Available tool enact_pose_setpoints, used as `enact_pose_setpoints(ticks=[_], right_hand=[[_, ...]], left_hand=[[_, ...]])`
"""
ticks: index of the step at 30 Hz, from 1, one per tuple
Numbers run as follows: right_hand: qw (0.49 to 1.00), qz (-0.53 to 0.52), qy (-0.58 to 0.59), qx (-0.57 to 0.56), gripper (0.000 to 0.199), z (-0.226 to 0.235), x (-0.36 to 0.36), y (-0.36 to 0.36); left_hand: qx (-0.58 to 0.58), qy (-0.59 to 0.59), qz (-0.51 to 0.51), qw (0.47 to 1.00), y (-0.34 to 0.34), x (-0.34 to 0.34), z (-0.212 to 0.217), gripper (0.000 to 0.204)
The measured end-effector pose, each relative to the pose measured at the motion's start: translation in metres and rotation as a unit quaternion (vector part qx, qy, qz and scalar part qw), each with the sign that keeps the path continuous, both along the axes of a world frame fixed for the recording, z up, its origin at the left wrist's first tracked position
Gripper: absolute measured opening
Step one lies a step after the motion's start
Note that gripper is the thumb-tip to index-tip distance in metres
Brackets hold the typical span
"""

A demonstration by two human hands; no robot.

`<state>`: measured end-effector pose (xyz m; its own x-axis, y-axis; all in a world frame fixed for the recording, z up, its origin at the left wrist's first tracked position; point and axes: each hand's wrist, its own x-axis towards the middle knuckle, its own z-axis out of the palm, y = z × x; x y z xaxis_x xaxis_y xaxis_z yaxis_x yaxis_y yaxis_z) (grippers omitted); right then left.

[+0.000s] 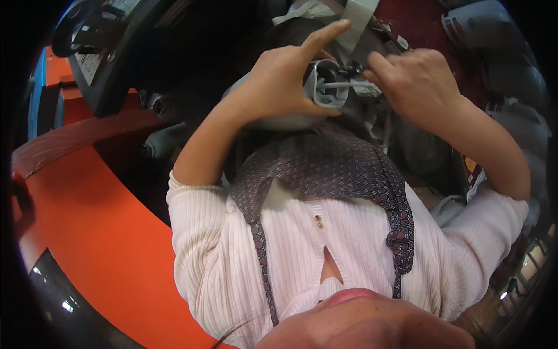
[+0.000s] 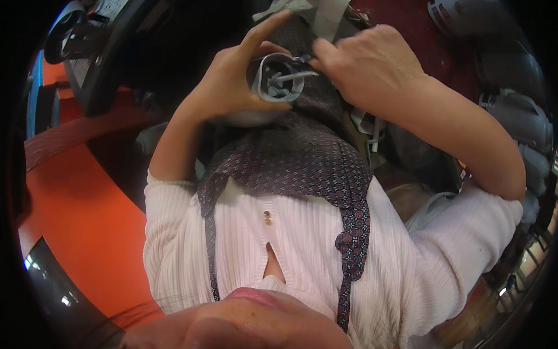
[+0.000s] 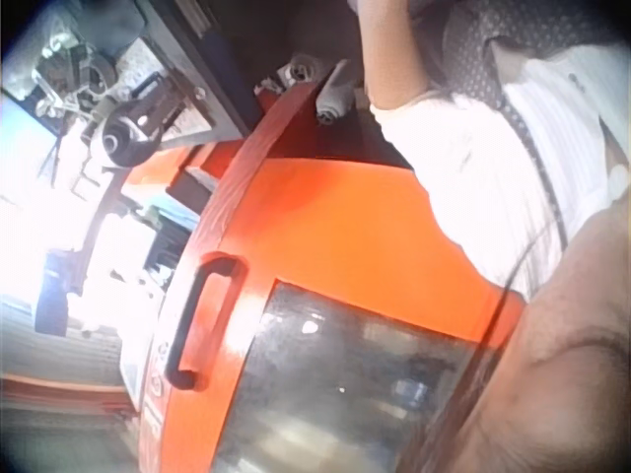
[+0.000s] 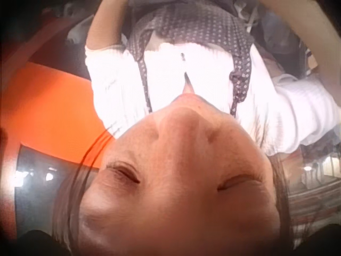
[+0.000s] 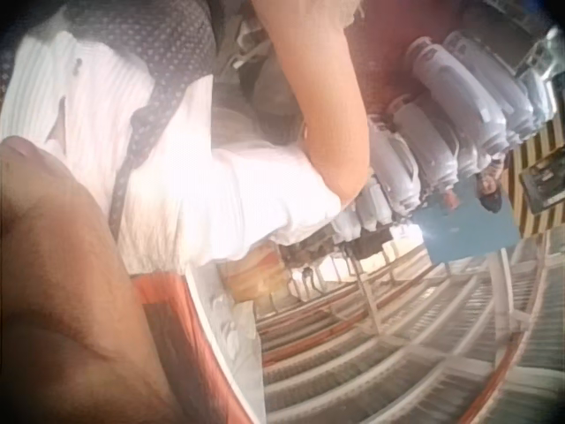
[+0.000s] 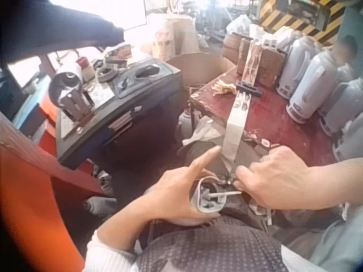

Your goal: The person assembles multiple grey kettles by inserting a metal filter into the spout, attaching a handle, and applying a sticker label. They repeat this sequence for several units, placing finished kettles on the table.

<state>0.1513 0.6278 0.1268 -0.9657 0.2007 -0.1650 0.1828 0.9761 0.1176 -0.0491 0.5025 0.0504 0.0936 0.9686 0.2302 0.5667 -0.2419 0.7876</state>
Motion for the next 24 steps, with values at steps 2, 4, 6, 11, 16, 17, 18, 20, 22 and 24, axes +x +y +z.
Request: enact_pose_setpoints(ticks=[2, 4, 6, 11, 16, 17, 18, 20, 22, 24], right_hand=[[0.980, -0.048, -0.095, -0.166, 0.033, -0.002, 0.014, 0.005], [0.879, -0.183, -0.249, -0.362, 0.040, -0.012, 0.023, 0.005], [0.723, -0.241, -0.369, -0.532, 0.046, -0.026, 0.030, 0.001], [0.630, -0.166, -0.182, -0.736, 0.045, -0.068, 0.060, 0.007], [0.856, -0.342, 0.370, -0.115, 0.023, -0.103, 0.078, 0.131], [0.853, -0.365, 0.358, 0.103, 0.030, -0.114, 0.080, 0.144], [0.859, -0.296, 0.393, 0.145, 0.020, -0.120, 0.083, 0.148], [0.834, -0.152, 0.478, 0.230, 0.019, -0.142, 0.079, 0.130], [0.876, -0.028, 0.466, -0.124, 0.022, -0.171, 0.058, 0.083], [0.855, 0.130, 0.339, -0.370, 0.024, -0.199, 0.018, 0.030]], left_hand=[[0.052, 0.041, 0.008, 0.998, -0.006, 0.017, 0.002, 0.091], [0.100, 0.110, -0.085, 0.985, -0.006, 0.041, 0.003, 0.047], [0.068, 0.168, -0.169, 0.969, -0.011, 0.063, 0.005, 0.031], [0.082, 0.197, -0.067, 0.975, -0.029, 0.036, 0.014, 0.030], [0.187, -0.092, 0.418, 0.884, -0.062, -0.119, 0.030, 0.023], [0.198, -0.172, 0.498, 0.827, -0.075, -0.148, 0.029, 0.028], [0.241, -0.219, 0.470, 0.821, -0.082, -0.168, 0.014, 0.042], [0.203, -0.303, 0.439, 0.821, -0.095, -0.192, -0.019, 0.058], [0.157, -0.408, 0.462, 0.771, -0.103, -0.188, -0.062, 0.063], [0.121, -0.496, 0.422, 0.749, -0.098, -0.169, -0.105, 0.065]])
